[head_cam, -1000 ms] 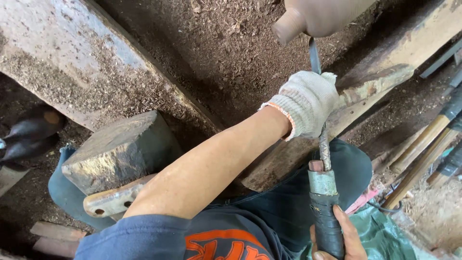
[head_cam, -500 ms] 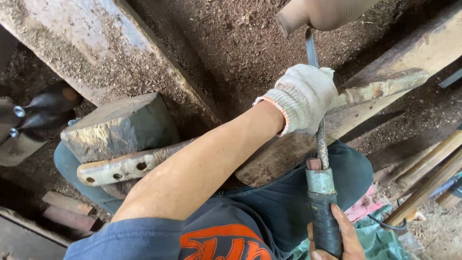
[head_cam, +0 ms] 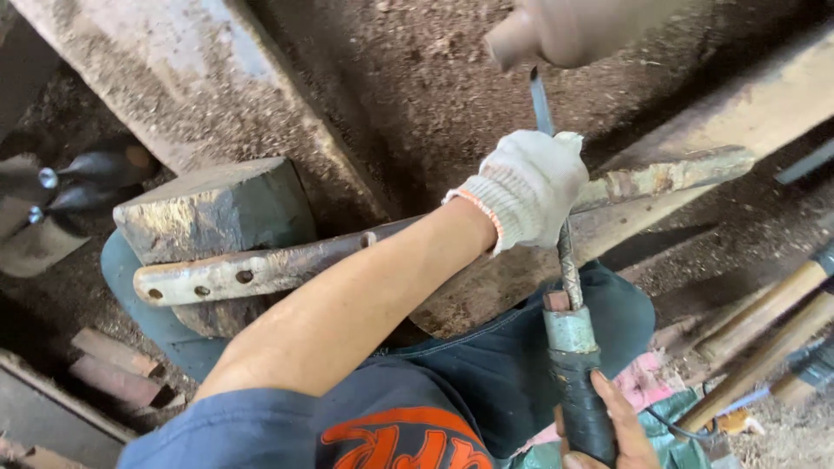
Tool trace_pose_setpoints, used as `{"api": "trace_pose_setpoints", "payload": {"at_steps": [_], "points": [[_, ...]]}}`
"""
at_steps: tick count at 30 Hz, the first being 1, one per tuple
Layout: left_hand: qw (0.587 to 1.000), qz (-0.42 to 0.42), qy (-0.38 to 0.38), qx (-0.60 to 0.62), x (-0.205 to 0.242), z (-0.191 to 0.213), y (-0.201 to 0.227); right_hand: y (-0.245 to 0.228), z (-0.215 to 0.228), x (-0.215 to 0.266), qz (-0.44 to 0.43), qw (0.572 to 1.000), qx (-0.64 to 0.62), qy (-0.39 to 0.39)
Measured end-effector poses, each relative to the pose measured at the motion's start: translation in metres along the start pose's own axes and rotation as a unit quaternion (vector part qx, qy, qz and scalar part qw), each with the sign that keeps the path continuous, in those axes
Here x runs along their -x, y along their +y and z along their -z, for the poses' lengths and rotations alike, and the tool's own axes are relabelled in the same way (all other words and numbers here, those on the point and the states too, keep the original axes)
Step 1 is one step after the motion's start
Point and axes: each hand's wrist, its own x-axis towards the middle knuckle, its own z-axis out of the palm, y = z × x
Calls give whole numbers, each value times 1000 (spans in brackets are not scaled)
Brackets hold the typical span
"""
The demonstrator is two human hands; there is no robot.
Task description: The person sits on the floor of a workshop and applies glue from a squeeze bottle to a wooden cylinder mounted on a spinning lathe. They then hold a file against the rotating wooden workpiece, shaping and smoothing its surface for the remainder of the clip.
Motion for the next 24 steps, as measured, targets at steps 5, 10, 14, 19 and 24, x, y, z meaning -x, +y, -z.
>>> {"api": "trace_pose_setpoints", "payload": {"at_steps": [5, 10, 14, 19, 24], "points": [[997, -26, 65, 23, -11, -8, 10, -28, 18, 5, 18, 982, 178, 55], [998, 4, 56, 22, -14, -16, 10, -38, 34, -11, -38, 984, 172, -26], [997, 10, 69, 23, -13, -17, 10, -25, 30, -8, -9, 993, 113, -40], [999, -33, 41, 5, -15, -9, 7, -14, 14, -1, 19, 986, 166, -9], [998, -55, 27, 9, -18, -11, 2, -20, -13, 0, 42, 970, 237, 27]]}}
